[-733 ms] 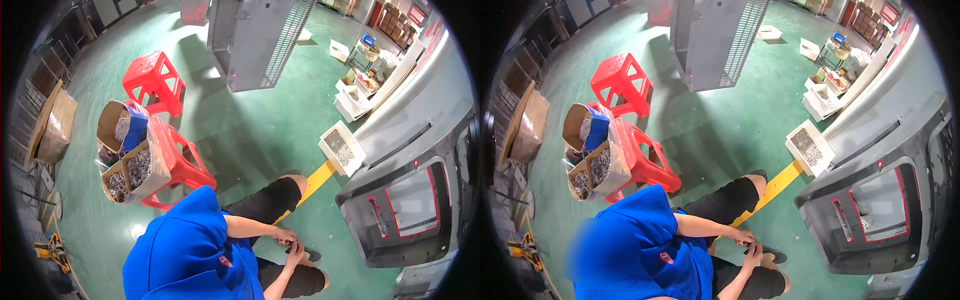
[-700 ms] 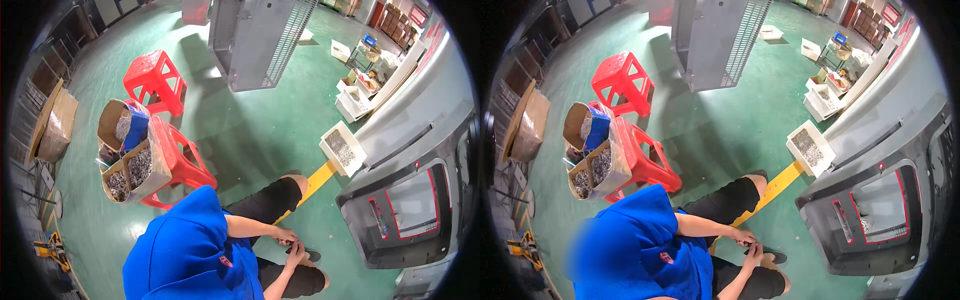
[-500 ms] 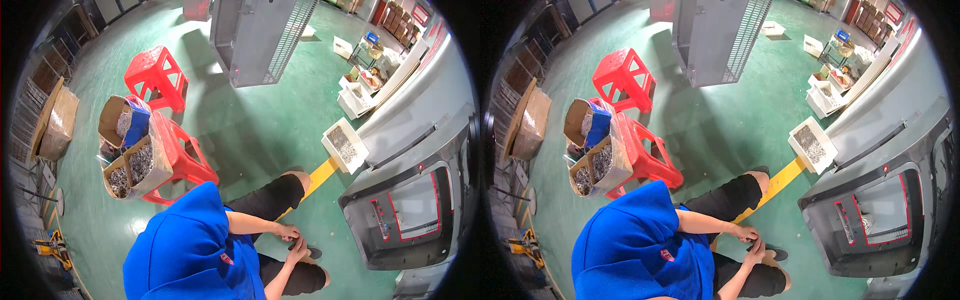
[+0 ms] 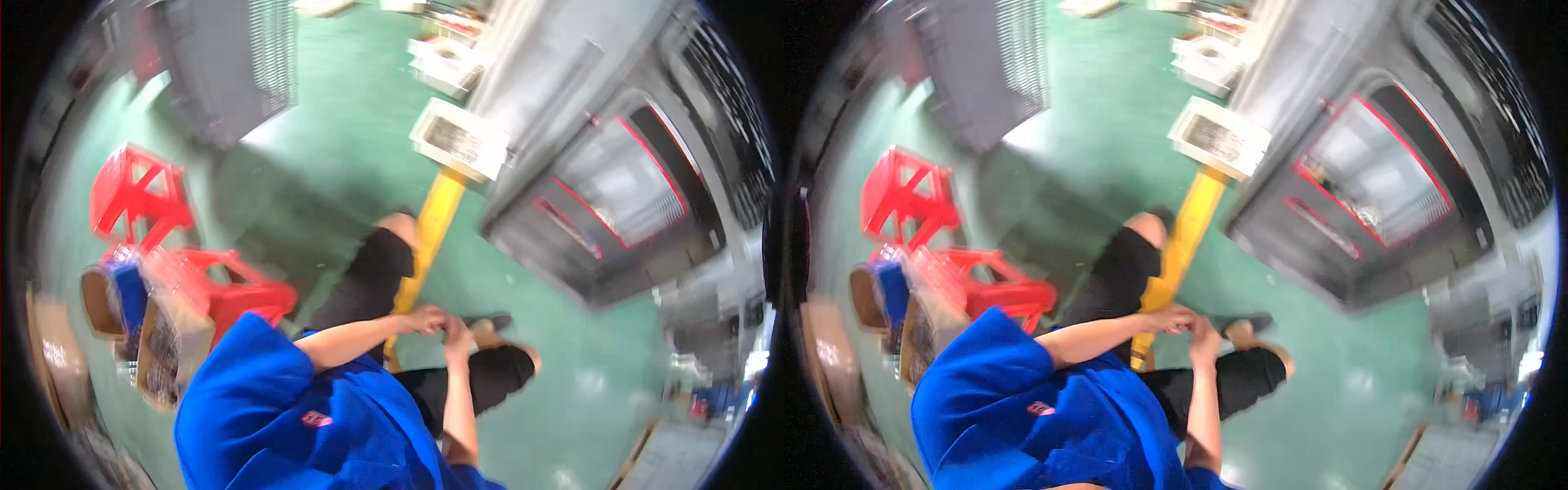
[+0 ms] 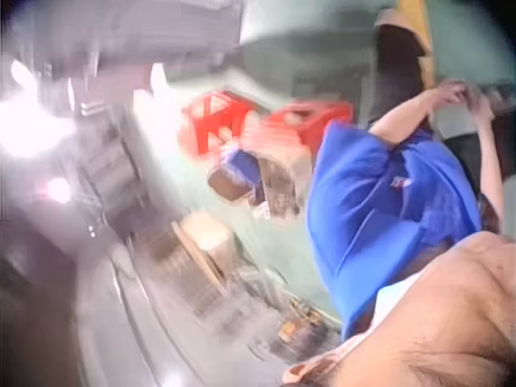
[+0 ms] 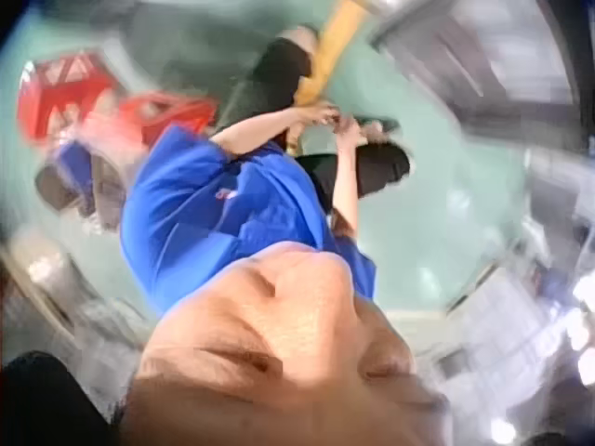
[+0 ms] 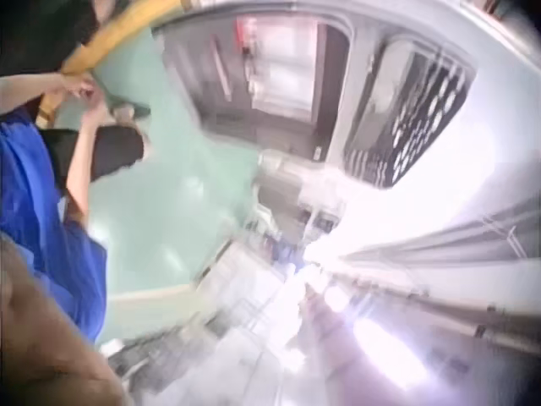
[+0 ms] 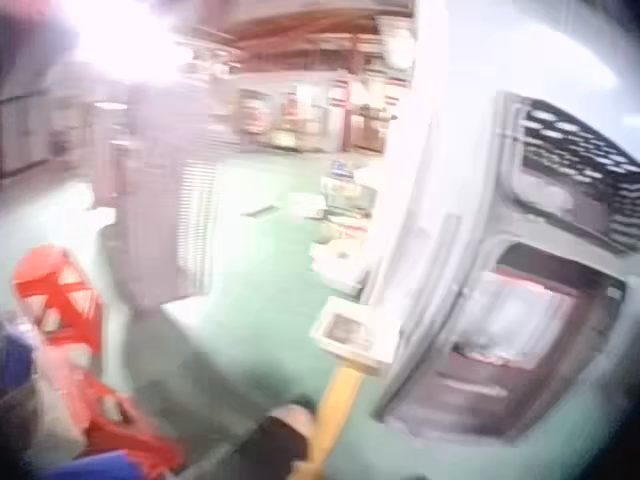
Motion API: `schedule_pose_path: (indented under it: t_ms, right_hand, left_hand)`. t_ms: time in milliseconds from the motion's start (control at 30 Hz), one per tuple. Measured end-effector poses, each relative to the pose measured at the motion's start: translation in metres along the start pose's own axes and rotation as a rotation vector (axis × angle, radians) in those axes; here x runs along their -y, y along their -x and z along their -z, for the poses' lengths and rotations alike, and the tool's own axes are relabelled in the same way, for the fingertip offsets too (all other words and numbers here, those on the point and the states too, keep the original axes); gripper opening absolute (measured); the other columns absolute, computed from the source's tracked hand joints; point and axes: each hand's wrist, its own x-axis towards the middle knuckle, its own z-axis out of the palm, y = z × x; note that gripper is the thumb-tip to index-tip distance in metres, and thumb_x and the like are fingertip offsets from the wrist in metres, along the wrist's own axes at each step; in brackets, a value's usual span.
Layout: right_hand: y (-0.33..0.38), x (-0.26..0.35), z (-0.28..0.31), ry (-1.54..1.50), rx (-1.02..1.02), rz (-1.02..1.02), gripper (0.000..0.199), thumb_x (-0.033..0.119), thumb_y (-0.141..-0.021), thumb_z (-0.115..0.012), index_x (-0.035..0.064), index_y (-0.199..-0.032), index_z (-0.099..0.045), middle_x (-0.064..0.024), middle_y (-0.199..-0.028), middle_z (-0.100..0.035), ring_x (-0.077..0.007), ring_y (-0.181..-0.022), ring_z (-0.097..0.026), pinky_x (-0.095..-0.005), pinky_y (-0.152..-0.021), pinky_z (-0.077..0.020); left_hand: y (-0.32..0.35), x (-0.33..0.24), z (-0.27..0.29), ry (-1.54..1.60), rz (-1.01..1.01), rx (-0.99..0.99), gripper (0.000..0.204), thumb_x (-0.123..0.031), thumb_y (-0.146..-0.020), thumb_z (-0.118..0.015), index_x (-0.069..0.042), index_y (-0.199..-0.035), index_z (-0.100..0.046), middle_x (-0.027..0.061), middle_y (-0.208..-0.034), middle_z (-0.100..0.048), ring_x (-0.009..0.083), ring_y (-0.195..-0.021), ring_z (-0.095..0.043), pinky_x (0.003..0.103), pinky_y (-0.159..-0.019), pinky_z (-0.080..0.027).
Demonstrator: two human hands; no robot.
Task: Attaching small components and screws to a metal cabinet housing.
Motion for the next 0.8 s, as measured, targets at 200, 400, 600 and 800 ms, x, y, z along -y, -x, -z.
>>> schedule_pose_path:
  t_ms: [200,400,600,800]
  right_hand:
    - [-0.004,0.028,0.009,0.111,-0.131,0.002,0.019,0.018,-0.091,-0.053,0.0011,-0.082,-0.054,-0.0236,-0.071,-0.056,-0.0422,-0.068,-0.057,-0.0439,-0.055,-0.0431]
    - [-0.001,0.023,0.011,0.211,-0.070,-0.008,0.019,0.018,-0.091,-0.053,0.0017,-0.081,-0.050,-0.0224,-0.068,-0.056,-0.0419,-0.068,-0.058,-0.0472,-0.055,-0.0426]
    - [-0.001,0.024,0.008,0.268,-0.038,-0.020,0.022,0.018,-0.091,-0.052,0.0014,-0.077,-0.049,-0.0220,-0.064,-0.056,-0.0415,-0.065,-0.058,-0.0474,-0.053,-0.0432]
    - [-0.001,0.014,0.014,0.355,-0.070,0.046,0.026,0.023,-0.090,-0.054,0.0032,-0.072,-0.051,-0.0186,-0.060,-0.056,-0.0387,-0.060,-0.059,-0.0458,-0.051,-0.0449]
  left_hand:
    - [0.002,-0.009,0.000,0.281,0.154,-0.041,0.023,-0.026,-0.095,-0.049,-0.008,-0.081,-0.051,-0.0031,-0.063,-0.040,0.0053,-0.046,-0.033,0.020,-0.040,-0.022]
    - [-0.001,-0.005,0.001,0.206,0.185,-0.066,0.029,-0.032,-0.096,-0.047,-0.008,-0.080,-0.049,-0.0019,-0.060,-0.039,0.0065,-0.045,-0.032,0.022,-0.039,-0.021]
    - [0.003,-0.004,0.001,0.191,0.186,-0.071,0.028,-0.030,-0.097,-0.045,-0.008,-0.081,-0.050,-0.0019,-0.062,-0.040,0.0068,-0.045,-0.032,0.022,-0.038,-0.021]
    - [-0.003,-0.004,-0.008,0.086,0.176,-0.088,0.027,-0.026,-0.096,-0.043,-0.008,-0.076,-0.046,-0.0006,-0.062,-0.042,0.0075,-0.043,-0.033,0.022,-0.038,-0.021]
